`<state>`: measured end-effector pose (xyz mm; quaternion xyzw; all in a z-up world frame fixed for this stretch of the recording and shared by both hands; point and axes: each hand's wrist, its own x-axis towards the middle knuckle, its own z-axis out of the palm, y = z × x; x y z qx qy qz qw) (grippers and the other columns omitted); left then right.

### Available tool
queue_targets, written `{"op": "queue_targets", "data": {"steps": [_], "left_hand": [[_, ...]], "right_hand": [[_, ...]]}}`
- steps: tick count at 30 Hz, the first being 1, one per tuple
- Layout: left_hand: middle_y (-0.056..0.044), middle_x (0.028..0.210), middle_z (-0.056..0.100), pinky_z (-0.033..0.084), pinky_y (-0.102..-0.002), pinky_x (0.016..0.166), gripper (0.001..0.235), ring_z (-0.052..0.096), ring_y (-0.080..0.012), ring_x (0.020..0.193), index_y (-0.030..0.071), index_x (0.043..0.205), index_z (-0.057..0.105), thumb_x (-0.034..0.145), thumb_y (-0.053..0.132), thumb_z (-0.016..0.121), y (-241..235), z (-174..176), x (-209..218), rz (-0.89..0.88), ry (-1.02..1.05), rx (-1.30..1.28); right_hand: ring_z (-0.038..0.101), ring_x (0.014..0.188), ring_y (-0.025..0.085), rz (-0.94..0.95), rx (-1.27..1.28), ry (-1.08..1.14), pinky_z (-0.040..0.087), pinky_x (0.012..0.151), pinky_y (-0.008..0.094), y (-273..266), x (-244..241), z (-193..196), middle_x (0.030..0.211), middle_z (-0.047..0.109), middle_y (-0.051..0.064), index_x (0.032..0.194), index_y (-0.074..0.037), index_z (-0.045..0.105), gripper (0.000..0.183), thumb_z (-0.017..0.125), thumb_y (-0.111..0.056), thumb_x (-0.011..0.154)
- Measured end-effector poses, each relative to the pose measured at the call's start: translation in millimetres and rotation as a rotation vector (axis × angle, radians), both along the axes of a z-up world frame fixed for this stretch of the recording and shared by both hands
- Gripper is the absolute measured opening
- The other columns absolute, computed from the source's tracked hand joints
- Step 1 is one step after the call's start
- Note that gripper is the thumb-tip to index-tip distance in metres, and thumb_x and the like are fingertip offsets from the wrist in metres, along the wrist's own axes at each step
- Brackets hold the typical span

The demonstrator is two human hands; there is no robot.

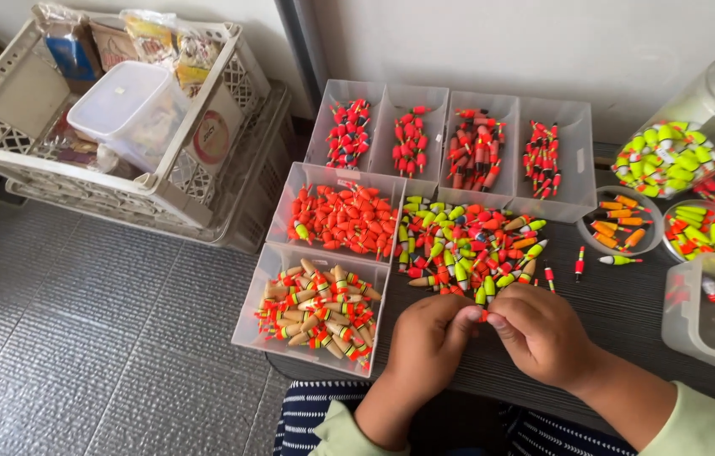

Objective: The person sits on the floor and assembles small fishing lures by hand, picking up components from a table and placing them into clear plastic containers. They also pour additional lures from a pink basket onto the table to continue the assembly process.

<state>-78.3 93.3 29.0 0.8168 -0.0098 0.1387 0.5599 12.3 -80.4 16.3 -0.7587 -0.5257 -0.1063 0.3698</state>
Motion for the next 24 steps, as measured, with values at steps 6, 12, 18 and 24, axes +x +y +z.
{"op": "queue_targets", "data": {"steps": [6, 12, 18, 24], "left_hand": [[-0.004, 0.083, 0.069, 0.050, -0.035, 0.067, 0.019, 0.064, -0.0233, 0.072, 0.011, 0.100, 0.070, 0.095, 0.028, 0.071, -3.5, -3.6, -1.2, 0.085, -0.227, 0.110], [-0.006, 0.073, 0.064, 0.044, -0.041, 0.060, 0.042, 0.063, -0.0296, 0.071, 0.012, 0.086, 0.065, 0.105, 0.042, 0.044, -0.7, -5.4, -2.7, 0.071, -0.059, 0.139], [-0.007, 0.088, 0.072, 0.052, -0.040, 0.067, 0.024, 0.068, -0.0294, 0.076, 0.012, 0.103, 0.070, 0.096, 0.034, 0.068, -4.2, -13.4, -1.7, 0.096, -0.264, 0.196], [-0.006, 0.093, 0.074, 0.053, -0.038, 0.074, 0.036, 0.071, -0.0284, 0.085, 0.012, 0.109, 0.070, 0.102, 0.042, 0.050, 0.1, 1.4, -5.8, 0.091, -0.138, 0.127]], "right_hand": [[0.051, 0.057, 0.019, 0.009, -0.026, 0.224, 0.044, 0.053, 0.032, -2.6, 3.5, -6.2, 0.066, 0.055, 0.003, 0.080, -0.008, 0.055, 0.028, 0.043, -0.020, 0.102], [0.056, 0.063, 0.019, 0.071, 0.057, 0.063, 0.047, 0.057, 0.032, -0.6, 0.8, -4.4, 0.075, 0.061, 0.003, 0.097, -0.006, 0.059, 0.020, 0.044, -0.017, 0.102], [0.048, 0.056, 0.015, 0.021, 0.016, 0.295, 0.041, 0.053, 0.029, -2.7, 0.9, -2.4, 0.065, 0.053, 0.001, 0.076, -0.010, 0.053, 0.029, 0.044, -0.021, 0.101], [0.050, 0.058, 0.018, 0.037, 0.052, 0.154, 0.042, 0.054, 0.032, -2.7, 2.1, -8.3, 0.070, 0.054, 0.003, 0.088, -0.008, 0.056, 0.023, 0.043, -0.020, 0.102]]}}
